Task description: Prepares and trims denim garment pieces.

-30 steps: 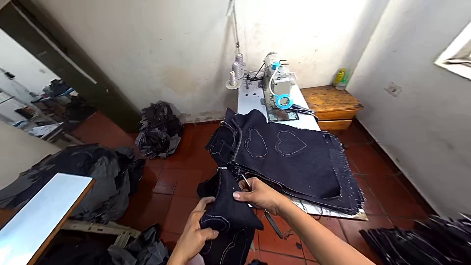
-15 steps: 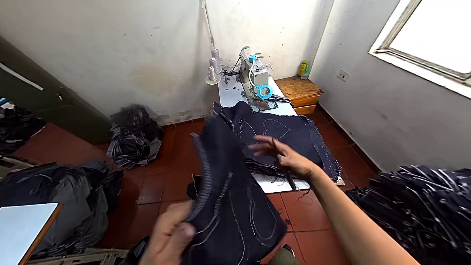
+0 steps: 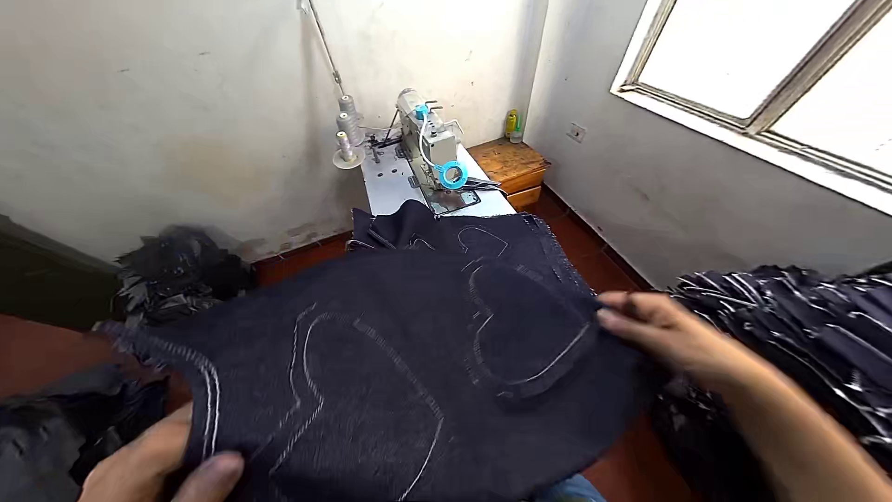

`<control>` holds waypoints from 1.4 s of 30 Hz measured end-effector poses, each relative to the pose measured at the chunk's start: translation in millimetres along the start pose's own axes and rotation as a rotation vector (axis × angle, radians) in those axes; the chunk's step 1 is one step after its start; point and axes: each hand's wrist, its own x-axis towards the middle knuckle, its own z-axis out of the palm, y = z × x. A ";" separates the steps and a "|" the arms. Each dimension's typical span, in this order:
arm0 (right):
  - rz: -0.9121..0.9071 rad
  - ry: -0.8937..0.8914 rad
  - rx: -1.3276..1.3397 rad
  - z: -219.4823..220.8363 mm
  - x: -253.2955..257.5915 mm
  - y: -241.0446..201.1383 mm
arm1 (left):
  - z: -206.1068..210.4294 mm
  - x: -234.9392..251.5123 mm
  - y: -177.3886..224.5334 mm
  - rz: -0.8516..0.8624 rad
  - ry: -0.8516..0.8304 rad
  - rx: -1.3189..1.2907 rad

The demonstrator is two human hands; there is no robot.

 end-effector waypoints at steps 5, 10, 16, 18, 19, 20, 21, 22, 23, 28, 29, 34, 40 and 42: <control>-0.133 0.322 -0.525 -94.1 60.2 -60.6 | 84.2 76.9 -42.1 -0.143 0.302 0.097; 0.057 0.280 -0.850 -97.9 173.7 -8.7 | 171.0 99.4 -136.2 -0.453 0.202 0.446; 0.318 -0.022 -0.778 10.1 231.7 167.7 | 237.7 49.2 -222.8 -0.627 -0.077 0.770; 0.241 -0.102 -0.641 62.7 217.5 141.4 | 237.6 49.2 -217.3 -0.647 -0.086 0.809; 0.171 -0.160 -0.559 88.7 213.0 121.2 | 238.9 52.8 -215.3 -0.672 -0.102 0.832; 0.102 -0.231 -0.483 113.3 211.3 102.3 | 241.2 57.8 -214.3 -0.708 -0.124 0.849; 0.054 -0.311 -0.420 136.2 211.8 87.0 | 242.9 62.7 -214.4 -0.739 -0.141 0.848; 0.037 -0.395 -0.378 156.4 214.8 76.0 | 242.7 66.6 -215.5 -0.753 -0.148 0.828; 0.041 -0.474 -0.366 172.5 219.0 69.8 | 240.6 67.3 -217.0 -0.745 -0.141 0.794; 0.062 -0.564 -0.551 190.6 232.1 63.8 | 200.6 3.5 -219.3 -0.597 0.144 0.603; 0.067 -0.583 -0.597 189.2 231.6 62.5 | 188.9 -24.9 -216.7 -0.642 0.108 0.597; 0.059 -0.585 -0.752 185.1 229.5 57.3 | 191.0 -113.5 -234.4 -1.149 -0.594 0.537; -0.036 -0.458 -0.866 186.1 219.0 50.1 | 195.1 -120.5 -225.5 -1.042 -0.617 0.419; -0.173 -0.328 -0.882 180.3 204.6 34.2 | 184.9 -113.8 -192.4 -0.969 -0.547 0.503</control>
